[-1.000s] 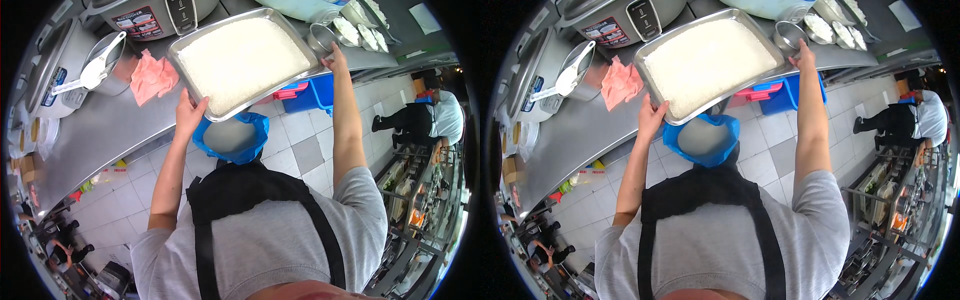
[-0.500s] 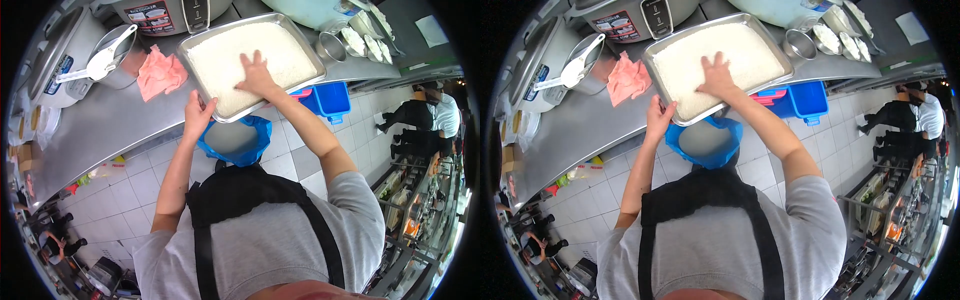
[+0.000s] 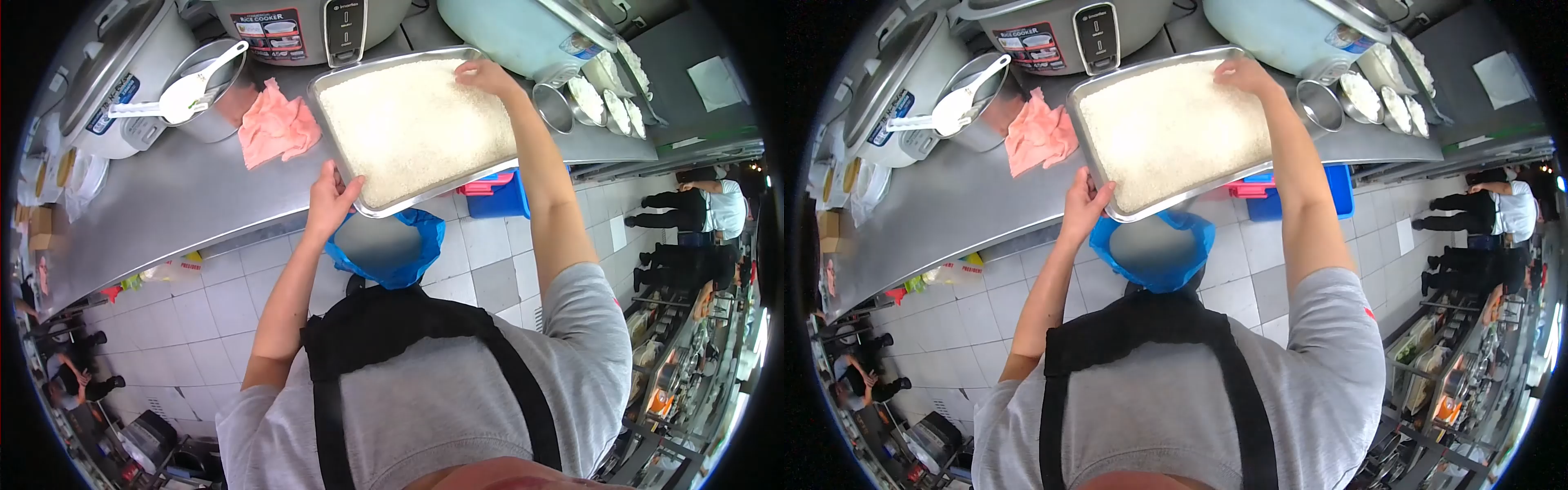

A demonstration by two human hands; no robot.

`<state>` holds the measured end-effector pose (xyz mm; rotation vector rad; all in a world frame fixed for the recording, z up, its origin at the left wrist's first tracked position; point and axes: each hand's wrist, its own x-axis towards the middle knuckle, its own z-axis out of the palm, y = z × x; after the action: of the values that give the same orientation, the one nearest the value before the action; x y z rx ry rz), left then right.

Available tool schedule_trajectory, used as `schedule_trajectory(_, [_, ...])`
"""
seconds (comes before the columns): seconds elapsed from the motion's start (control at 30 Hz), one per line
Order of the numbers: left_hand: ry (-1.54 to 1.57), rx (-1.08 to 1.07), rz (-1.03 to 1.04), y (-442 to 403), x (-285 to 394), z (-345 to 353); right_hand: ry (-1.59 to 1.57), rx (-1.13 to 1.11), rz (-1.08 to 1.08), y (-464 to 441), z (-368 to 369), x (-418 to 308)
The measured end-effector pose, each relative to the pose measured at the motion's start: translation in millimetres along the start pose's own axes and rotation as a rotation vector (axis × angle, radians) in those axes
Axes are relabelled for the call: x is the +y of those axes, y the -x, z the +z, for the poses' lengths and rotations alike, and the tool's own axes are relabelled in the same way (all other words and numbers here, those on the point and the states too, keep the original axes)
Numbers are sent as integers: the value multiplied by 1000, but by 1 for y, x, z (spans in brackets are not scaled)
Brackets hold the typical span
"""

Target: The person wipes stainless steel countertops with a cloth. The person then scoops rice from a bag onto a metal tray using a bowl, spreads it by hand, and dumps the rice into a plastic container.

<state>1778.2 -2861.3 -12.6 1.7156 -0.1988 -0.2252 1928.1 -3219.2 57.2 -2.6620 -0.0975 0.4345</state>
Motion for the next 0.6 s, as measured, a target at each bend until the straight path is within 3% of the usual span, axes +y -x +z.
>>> schedule_trajectory(0.03, [0,-1,2,-1,-1,0,72,195,-11,1,9,7])
schedule_trajectory(0.07, [15,3,7,-1,-3,0,405,282,-148,-7,32,22])
schedule_trajectory(0.23, [45,0,12,2,1,1,33,-30,-209,65,19,0])
schedule_trajectory(0.3, [-32,16,33,0,-2,-1,-18,96,-281,97,7,12])
schedule_trajectory(0.43, [64,37,83,2,4,4,54,123,-233,121,41,21])
schedule_trajectory(0.6, [-29,-6,-19,1,3,1,327,214,-144,82,100,-51])
